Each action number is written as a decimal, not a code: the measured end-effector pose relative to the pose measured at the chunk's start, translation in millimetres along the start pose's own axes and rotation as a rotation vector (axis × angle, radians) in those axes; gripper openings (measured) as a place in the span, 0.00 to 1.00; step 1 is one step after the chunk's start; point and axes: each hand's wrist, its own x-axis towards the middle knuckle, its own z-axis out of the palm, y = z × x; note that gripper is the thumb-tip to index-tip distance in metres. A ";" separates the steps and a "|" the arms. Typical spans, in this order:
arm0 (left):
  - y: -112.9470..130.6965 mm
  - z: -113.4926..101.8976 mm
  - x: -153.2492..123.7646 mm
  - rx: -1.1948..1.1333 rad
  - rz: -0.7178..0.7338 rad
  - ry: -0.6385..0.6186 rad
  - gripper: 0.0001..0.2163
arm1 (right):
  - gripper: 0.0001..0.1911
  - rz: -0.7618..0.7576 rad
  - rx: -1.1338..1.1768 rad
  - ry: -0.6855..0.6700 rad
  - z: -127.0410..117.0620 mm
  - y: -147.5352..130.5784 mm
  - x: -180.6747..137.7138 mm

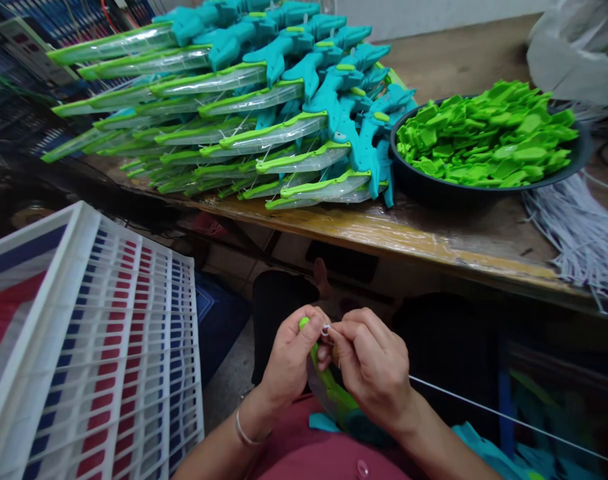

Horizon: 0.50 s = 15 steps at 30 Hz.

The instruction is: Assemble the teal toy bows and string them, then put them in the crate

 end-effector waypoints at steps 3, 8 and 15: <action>0.4 0.2 -0.1 0.001 -0.003 0.001 0.14 | 0.07 0.018 0.027 0.011 -1.5 -1.0 0.9; 0.2 0.4 0.2 0.003 0.009 -0.017 0.14 | 0.06 0.037 0.046 0.019 -6.2 -2.7 4.0; 1.0 1.2 -0.9 0.014 0.027 -0.039 0.14 | 0.07 0.067 0.059 0.016 -10.3 -6.2 1.9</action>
